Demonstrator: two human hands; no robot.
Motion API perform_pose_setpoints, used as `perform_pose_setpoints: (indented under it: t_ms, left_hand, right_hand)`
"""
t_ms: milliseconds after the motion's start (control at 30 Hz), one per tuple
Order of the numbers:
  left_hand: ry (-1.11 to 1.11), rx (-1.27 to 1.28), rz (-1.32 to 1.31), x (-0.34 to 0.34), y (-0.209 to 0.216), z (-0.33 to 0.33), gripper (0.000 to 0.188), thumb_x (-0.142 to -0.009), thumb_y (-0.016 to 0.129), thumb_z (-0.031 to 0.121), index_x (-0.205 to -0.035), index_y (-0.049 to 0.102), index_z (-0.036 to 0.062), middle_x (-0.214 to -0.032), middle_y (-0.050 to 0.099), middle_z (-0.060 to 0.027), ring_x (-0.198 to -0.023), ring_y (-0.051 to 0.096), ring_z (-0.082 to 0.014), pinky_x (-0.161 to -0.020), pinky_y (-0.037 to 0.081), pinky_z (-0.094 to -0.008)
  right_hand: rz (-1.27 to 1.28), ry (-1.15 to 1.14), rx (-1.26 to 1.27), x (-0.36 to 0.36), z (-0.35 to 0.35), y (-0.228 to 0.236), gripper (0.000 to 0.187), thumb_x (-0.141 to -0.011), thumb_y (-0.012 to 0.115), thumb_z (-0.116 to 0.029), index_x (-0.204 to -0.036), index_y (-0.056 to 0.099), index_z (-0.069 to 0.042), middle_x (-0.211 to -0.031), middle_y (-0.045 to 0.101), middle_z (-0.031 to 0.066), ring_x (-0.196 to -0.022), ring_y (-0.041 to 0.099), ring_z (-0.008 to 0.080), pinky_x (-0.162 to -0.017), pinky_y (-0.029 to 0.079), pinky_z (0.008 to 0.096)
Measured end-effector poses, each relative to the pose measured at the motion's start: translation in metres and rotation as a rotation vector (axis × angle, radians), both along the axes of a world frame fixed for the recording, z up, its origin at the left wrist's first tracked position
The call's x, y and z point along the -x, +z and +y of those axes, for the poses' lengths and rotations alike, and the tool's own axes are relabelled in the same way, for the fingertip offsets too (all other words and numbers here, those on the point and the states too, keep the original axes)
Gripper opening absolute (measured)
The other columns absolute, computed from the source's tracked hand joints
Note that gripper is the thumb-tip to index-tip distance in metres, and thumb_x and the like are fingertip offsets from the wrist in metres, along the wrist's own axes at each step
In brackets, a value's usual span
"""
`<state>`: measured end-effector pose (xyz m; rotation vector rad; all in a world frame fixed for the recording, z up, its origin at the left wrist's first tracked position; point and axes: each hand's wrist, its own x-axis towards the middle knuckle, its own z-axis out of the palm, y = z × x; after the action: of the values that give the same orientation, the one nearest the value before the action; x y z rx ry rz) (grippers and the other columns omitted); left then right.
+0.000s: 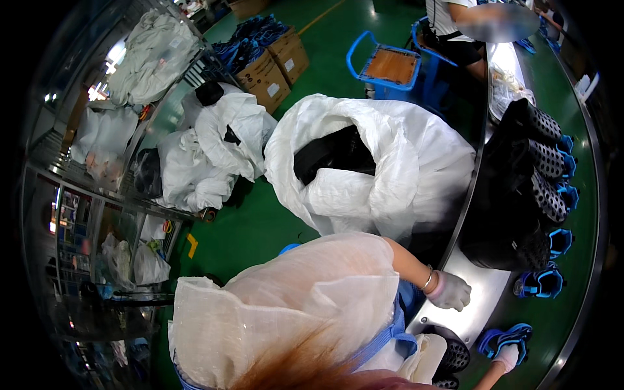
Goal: The person retrieves black plastic shoe lasts from a bag and inserts them into blue sneakers on a metal workstation.
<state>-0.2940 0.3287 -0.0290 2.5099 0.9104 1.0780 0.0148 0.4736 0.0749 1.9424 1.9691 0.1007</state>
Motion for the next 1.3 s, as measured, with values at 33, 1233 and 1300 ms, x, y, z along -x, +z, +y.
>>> perform_pose_setpoints:
  t_ms: [33,1233,1300]
  left_hand:
    - [-0.027,-0.034,0.008,0.000,0.004,0.007,0.011,-0.072,0.059,0.012,-0.081,0.065,0.0109,-0.089,0.059,-0.0047,-0.089,0.055,-0.0264,-0.076,0.048,-0.0375]
    - [-0.048,0.127,0.033,0.010,0.026,-0.004,0.023,-0.073,0.056,0.005,-0.096,0.060,0.0061,-0.103,0.057,-0.0089,-0.096,0.054,-0.0284,-0.084,0.046,-0.0382]
    - [-0.060,0.134,0.046,0.008,0.026,-0.003,0.024,-0.074,0.057,0.006,-0.097,0.060,0.0061,-0.104,0.057,-0.0088,-0.097,0.054,-0.0283,-0.085,0.046,-0.0379]
  right_hand:
    - [0.043,-0.014,-0.050,-0.009,-0.005,-0.002,0.035,-0.088,0.047,-0.029,-0.100,0.064,-0.002,-0.098,0.066,0.0212,-0.092,0.063,0.0377,-0.079,0.050,0.0448]
    - [0.553,0.234,-0.144,0.023,-0.128,0.121,0.016,-0.082,0.057,-0.020,-0.089,0.061,-0.006,-0.082,0.062,0.0153,-0.077,0.060,0.0343,-0.069,0.048,0.0424]
    - [0.529,0.235,-0.153,0.029,-0.152,0.136,0.016,-0.082,0.058,-0.020,-0.088,0.061,-0.006,-0.082,0.062,0.0148,-0.077,0.060,0.0341,-0.069,0.048,0.0422]
